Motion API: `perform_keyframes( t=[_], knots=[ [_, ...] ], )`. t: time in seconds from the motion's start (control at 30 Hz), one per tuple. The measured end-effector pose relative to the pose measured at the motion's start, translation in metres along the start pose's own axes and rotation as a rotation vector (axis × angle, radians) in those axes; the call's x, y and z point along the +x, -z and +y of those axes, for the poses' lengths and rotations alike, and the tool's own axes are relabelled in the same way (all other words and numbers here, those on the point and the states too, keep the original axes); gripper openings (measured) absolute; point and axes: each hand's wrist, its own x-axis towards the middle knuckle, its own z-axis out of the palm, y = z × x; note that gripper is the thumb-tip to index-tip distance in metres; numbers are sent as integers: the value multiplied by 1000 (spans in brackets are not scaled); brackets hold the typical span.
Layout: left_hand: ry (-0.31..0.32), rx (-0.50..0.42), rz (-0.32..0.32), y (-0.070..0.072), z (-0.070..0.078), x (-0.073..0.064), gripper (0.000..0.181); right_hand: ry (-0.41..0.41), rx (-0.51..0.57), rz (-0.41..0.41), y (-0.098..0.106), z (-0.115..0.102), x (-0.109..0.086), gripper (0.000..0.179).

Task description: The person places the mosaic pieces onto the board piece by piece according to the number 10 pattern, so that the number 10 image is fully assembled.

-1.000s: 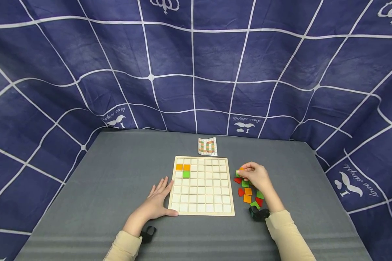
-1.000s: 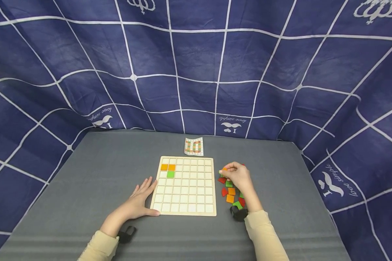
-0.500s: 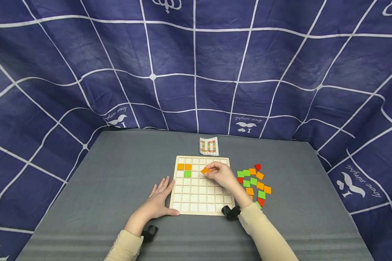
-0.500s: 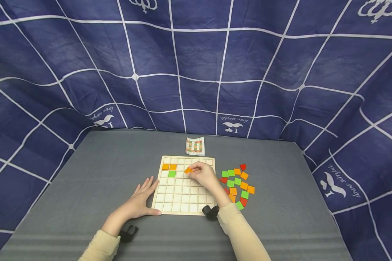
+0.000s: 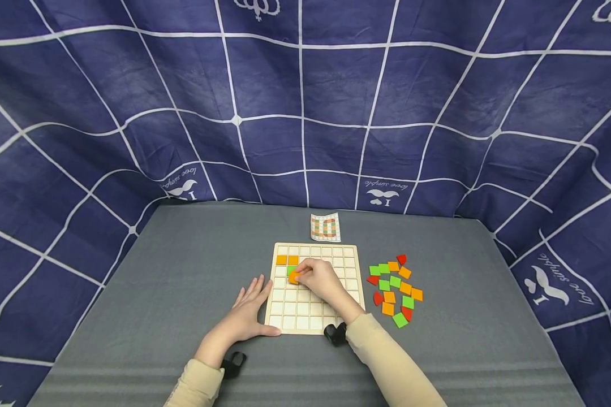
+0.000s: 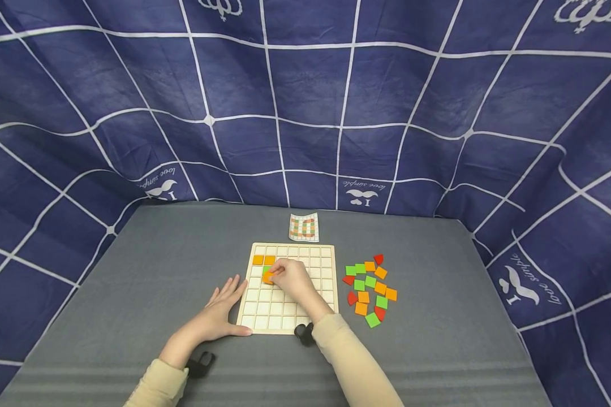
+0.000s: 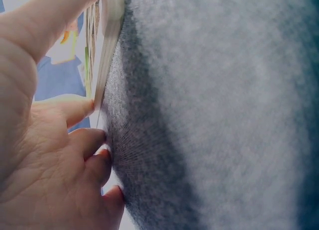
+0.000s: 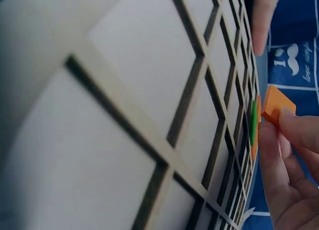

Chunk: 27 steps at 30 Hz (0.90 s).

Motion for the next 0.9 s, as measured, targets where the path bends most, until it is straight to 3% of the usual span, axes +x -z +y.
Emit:
perform_keyframes(
  t=[0.2,0.7,0.9],
  knots=[
    [2,1,-6,0,0,0,116,74,-86,10,-6,0,3,4],
    [4,8,-16,2,-1,1,116,42,-264,1,-14,-10,0,4],
    [4,12,-15,1,-1,1,117,38,-185,17,-4,-9,-2,5]
  ],
)
